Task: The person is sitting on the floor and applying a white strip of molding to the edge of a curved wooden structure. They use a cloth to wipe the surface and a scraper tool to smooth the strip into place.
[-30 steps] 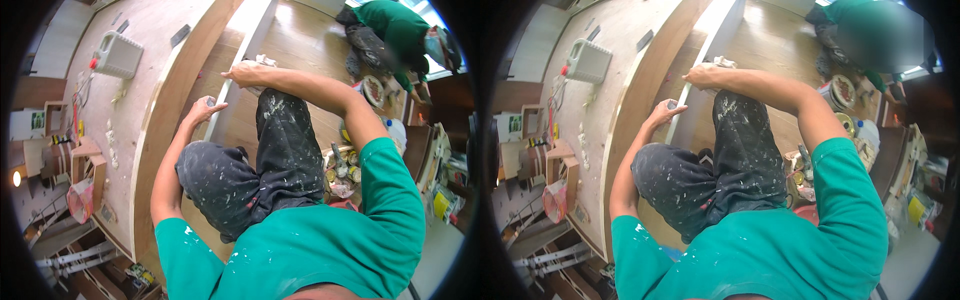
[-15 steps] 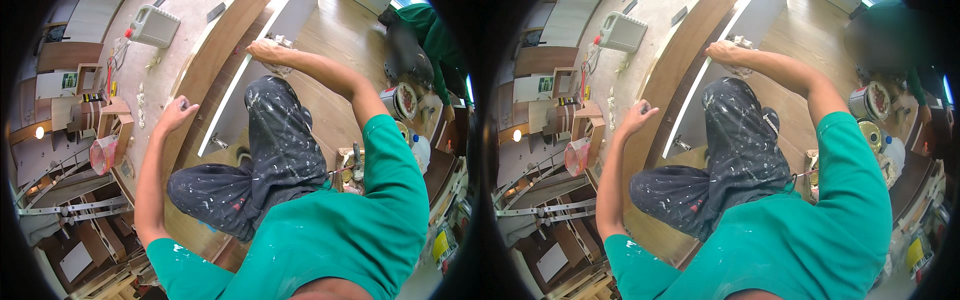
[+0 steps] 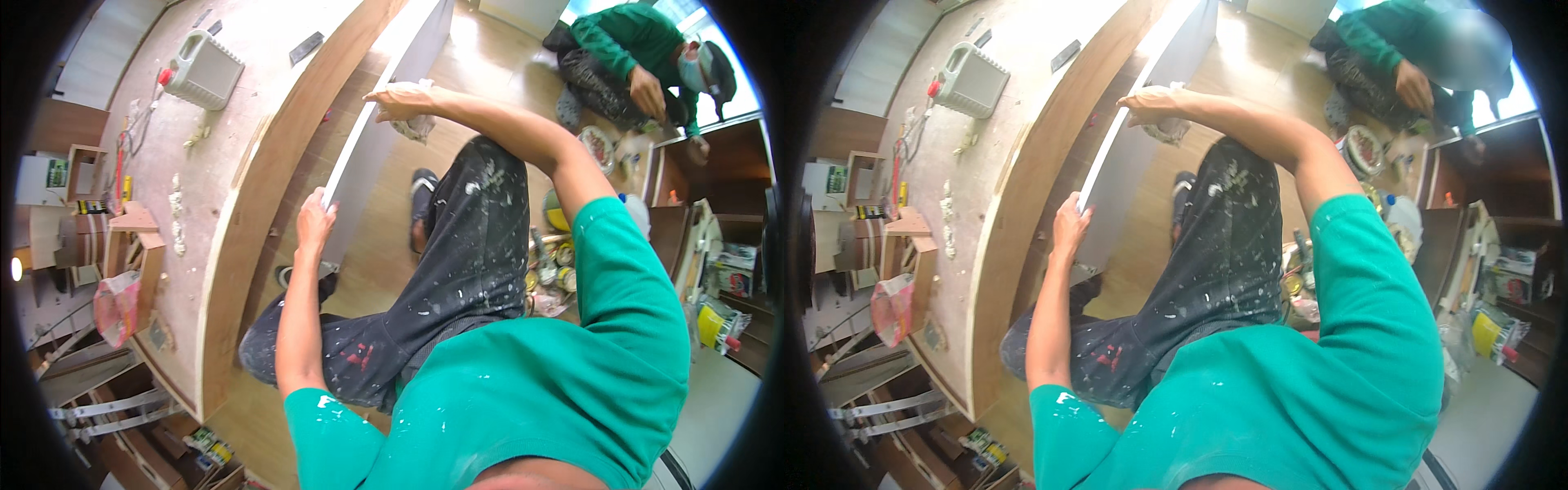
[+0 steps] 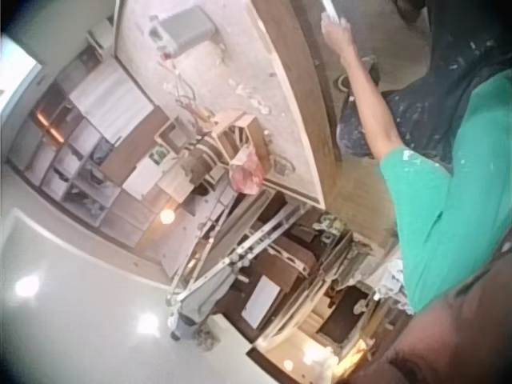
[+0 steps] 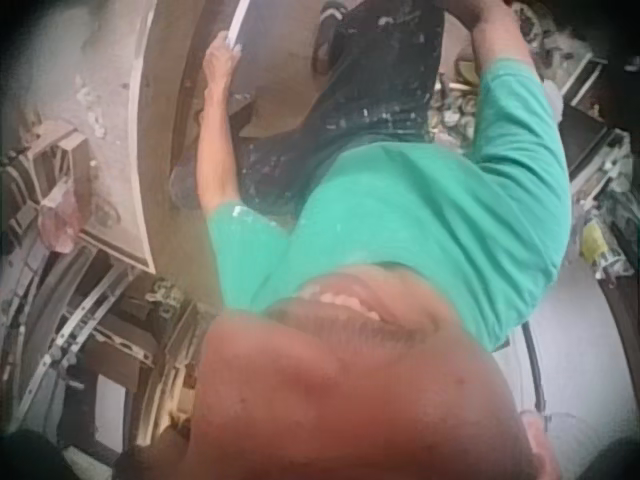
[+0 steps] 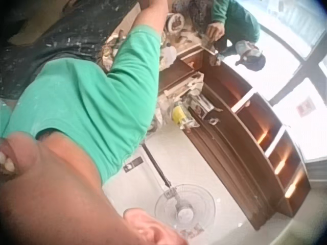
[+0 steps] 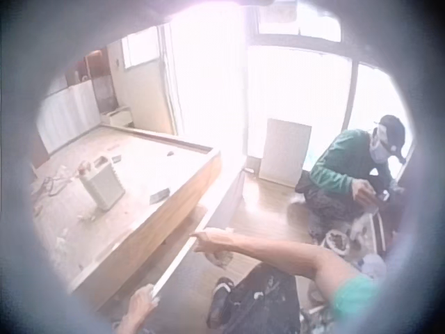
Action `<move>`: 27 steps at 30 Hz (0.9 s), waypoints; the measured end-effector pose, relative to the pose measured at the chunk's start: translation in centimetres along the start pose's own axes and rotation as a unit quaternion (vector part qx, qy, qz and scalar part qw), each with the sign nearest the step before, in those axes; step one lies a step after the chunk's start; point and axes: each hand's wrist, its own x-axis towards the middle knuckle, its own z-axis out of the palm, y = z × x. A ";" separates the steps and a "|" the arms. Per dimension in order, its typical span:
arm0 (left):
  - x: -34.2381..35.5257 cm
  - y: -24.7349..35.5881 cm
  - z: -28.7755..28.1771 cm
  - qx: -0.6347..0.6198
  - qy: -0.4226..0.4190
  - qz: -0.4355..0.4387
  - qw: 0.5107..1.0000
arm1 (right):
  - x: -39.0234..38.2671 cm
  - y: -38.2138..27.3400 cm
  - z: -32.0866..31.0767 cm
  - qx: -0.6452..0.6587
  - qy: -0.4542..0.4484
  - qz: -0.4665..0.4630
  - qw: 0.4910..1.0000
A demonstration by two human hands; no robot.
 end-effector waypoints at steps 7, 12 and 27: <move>0.9 1.0 -2.4 0.009 -0.076 0.001 0.997 | -9.4 -3.3 -8.6 0.441 0.093 0.276 0.849; 2.2 -0.1 -0.5 -0.041 -0.015 0.018 0.999 | -14.9 -4.3 -4.6 0.726 0.152 0.296 0.603; 0.4 1.5 0.6 -0.063 0.040 0.028 0.997 | -13.6 -8.4 -3.2 0.782 0.320 0.219 0.487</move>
